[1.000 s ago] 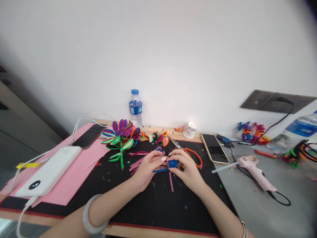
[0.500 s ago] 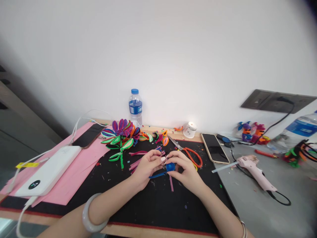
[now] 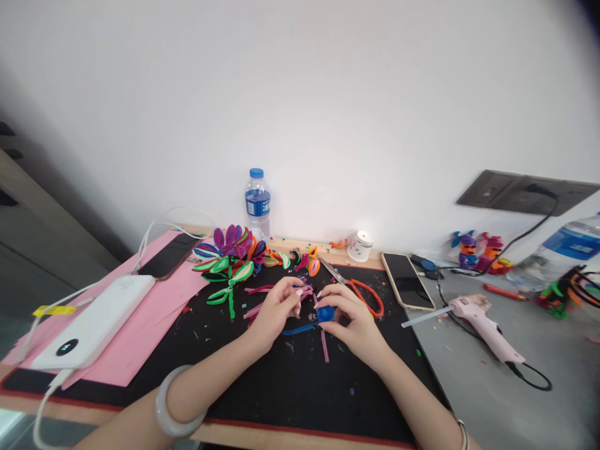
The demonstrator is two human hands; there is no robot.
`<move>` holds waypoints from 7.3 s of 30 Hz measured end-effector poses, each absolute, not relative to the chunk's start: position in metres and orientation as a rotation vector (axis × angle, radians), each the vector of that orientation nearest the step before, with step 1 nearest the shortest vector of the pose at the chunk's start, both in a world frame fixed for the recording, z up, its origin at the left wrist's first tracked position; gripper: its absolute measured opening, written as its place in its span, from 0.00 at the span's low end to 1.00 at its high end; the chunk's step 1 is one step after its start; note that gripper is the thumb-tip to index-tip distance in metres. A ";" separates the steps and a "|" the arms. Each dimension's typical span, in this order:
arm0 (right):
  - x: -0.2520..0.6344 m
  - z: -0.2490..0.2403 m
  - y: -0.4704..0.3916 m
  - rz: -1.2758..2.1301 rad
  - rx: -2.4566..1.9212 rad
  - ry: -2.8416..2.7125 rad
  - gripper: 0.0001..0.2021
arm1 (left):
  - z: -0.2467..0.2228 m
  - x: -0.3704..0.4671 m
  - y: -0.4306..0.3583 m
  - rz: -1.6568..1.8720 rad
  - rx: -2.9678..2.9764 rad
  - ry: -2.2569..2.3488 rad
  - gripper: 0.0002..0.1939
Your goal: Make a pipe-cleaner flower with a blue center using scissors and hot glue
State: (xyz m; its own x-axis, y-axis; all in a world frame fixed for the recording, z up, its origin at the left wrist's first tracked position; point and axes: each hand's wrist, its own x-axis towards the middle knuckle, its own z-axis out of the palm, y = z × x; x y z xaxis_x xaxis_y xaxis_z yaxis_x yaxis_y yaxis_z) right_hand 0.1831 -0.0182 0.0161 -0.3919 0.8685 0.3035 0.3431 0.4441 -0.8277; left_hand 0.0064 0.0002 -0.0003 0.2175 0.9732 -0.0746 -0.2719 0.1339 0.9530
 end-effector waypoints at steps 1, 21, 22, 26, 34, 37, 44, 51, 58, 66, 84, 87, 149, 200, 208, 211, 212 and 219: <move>0.183 0.016 -0.018 0.878 -1.023 -1.938 0.09 | -0.001 0.006 0.001 1.110 1.071 0.923 0.11; 0.184 0.018 -0.018 0.927 -1.000 -1.907 0.09 | 0.018 -0.002 -0.008 0.900 2.113 0.881 0.14; 0.184 0.018 -0.018 0.930 -1.000 -1.906 0.09 | 0.019 -0.003 -0.008 0.895 2.140 0.875 0.14; 0.184 0.018 -0.018 0.950 -1.006 -1.915 0.09 | 0.018 -0.005 -0.007 0.878 2.207 0.852 0.14; 0.183 0.020 -0.018 0.967 -1.025 -1.933 0.09 | 0.016 -0.009 -0.003 0.895 2.228 0.820 0.12; 0.183 0.019 -0.017 0.963 -1.024 -1.936 0.09 | 0.016 -0.010 -0.003 0.816 2.395 0.875 0.12; 0.183 0.019 -0.017 0.973 -1.037 -1.943 0.08 | 0.011 -0.009 -0.001 0.669 2.740 0.894 0.12; 0.183 0.016 -0.016 0.981 -1.040 -1.937 0.09 | 0.009 -0.008 -0.002 0.815 2.840 0.916 0.11; 0.182 0.018 -0.017 0.992 -1.022 -1.936 0.09 | 0.009 -0.008 -0.001 0.838 2.784 0.948 0.10; 0.183 0.017 -0.016 0.986 -1.018 -1.942 0.10 | 0.011 -0.008 -0.001 0.864 2.762 1.003 0.10; 0.182 0.020 -0.018 1.005 -1.026 -1.924 0.10 | 0.007 -0.007 0.000 0.947 2.728 0.997 0.09; 0.181 0.020 -0.019 1.006 -1.018 -1.941 0.09 | 0.007 -0.009 0.002 0.955 2.679 1.042 0.09; 0.184 0.019 -0.017 1.221 -0.929 -1.722 0.10 | 0.008 -0.011 0.004 1.013 2.134 0.968 0.11; 0.187 0.019 -0.014 1.301 -0.804 -1.604 0.09 | 0.008 -0.009 0.003 1.035 2.109 1.107 0.07; 0.187 0.023 -0.017 1.522 -0.762 -1.360 0.11 | 0.006 -0.010 0.001 0.977 2.079 1.135 0.07; 0.187 0.021 -0.018 1.603 -0.717 -1.286 0.13 | 0.007 -0.009 0.000 0.969 2.117 1.091 0.09; 0.188 0.021 -0.018 1.626 -0.699 -1.268 0.13 | 0.007 -0.009 0.000 0.972 2.128 1.076 0.10; 0.189 0.020 -0.017 1.638 -0.694 -1.343 0.11 | 0.008 -0.008 0.000 0.950 2.191 1.088 0.10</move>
State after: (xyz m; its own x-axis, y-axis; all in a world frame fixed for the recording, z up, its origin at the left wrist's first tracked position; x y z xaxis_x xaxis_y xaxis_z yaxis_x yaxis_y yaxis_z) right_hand 0.1894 -0.0175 0.0205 -0.4558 0.8835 0.1079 -0.2789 -0.0266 -0.9600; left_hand -0.0076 0.0004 0.0079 0.4340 0.8258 0.3601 0.4679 -0.5482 0.6932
